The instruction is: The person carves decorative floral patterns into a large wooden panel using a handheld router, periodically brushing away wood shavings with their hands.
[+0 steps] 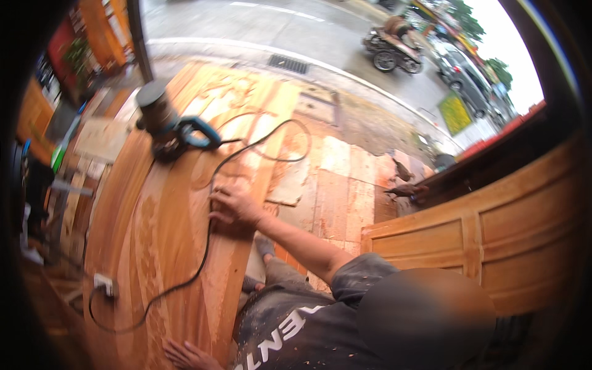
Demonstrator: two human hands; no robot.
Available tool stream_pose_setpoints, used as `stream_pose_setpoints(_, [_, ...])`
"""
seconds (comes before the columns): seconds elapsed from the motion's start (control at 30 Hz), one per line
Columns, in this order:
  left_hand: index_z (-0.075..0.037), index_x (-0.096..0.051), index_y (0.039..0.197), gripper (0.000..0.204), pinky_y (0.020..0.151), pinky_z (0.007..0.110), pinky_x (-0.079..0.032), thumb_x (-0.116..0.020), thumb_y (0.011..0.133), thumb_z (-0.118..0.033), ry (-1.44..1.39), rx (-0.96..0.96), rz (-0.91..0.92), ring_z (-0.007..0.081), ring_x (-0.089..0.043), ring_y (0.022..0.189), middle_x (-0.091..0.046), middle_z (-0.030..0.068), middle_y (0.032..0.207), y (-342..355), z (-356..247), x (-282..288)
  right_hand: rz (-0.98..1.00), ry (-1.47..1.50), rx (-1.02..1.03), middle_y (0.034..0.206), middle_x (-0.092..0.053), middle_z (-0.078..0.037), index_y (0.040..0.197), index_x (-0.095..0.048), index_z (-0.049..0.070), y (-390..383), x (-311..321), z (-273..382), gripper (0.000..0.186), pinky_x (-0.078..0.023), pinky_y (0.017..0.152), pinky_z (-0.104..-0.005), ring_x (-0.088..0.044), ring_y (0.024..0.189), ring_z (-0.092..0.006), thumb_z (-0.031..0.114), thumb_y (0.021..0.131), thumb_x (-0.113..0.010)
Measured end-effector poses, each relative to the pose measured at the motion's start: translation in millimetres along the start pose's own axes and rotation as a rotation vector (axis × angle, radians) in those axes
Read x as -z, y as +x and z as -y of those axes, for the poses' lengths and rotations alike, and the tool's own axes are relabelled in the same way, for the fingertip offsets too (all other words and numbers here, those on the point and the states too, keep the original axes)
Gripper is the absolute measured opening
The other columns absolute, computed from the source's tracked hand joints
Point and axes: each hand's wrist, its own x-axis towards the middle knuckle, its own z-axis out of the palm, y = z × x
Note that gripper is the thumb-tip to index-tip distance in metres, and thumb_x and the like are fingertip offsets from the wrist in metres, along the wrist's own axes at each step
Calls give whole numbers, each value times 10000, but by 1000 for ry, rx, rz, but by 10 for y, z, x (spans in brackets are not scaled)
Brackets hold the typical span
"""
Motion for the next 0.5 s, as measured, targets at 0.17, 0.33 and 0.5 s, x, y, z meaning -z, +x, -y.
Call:
stream_pose_setpoints(0.17, [-140, -395, 1640, 627, 1188, 666, -309, -424, 1110, -474, 125, 38, 118, 462, -340, 1541, -369, 238, 1674, -35, -334, 387, 5, -83, 11, 1257, -635, -174, 1281, -652, 96, -87, 42, -11, 530, -511, 996, -461, -630, 1156, -361, 469, 925, -775])
stream_pose_setpoints(0.33, [-145, -441, 1615, 599, 1167, 665, -344, -431, 1113, -472, 165, -9, 82, 469, -420, 1485, -428, 228, 1639, 7, -366, 463, -3, -61, 22, 1250, -629, -169, 1294, -643, 94, -121, 41, 0, 530, -504, 987, -465, -625, 1156, -358, 471, 937, -755])
stream_pose_setpoints(0.5, [-142, -494, 1582, 568, 1168, 659, -352, -449, 1114, -461, 182, -41, 13, 469, -469, 1449, -487, 221, 1598, 16, -386, 472, -27, -75, 8, 1191, -620, -155, 1267, -639, 103, -112, 32, 39, 530, -512, 956, -462, -629, 1122, -346, 494, 926, -750])
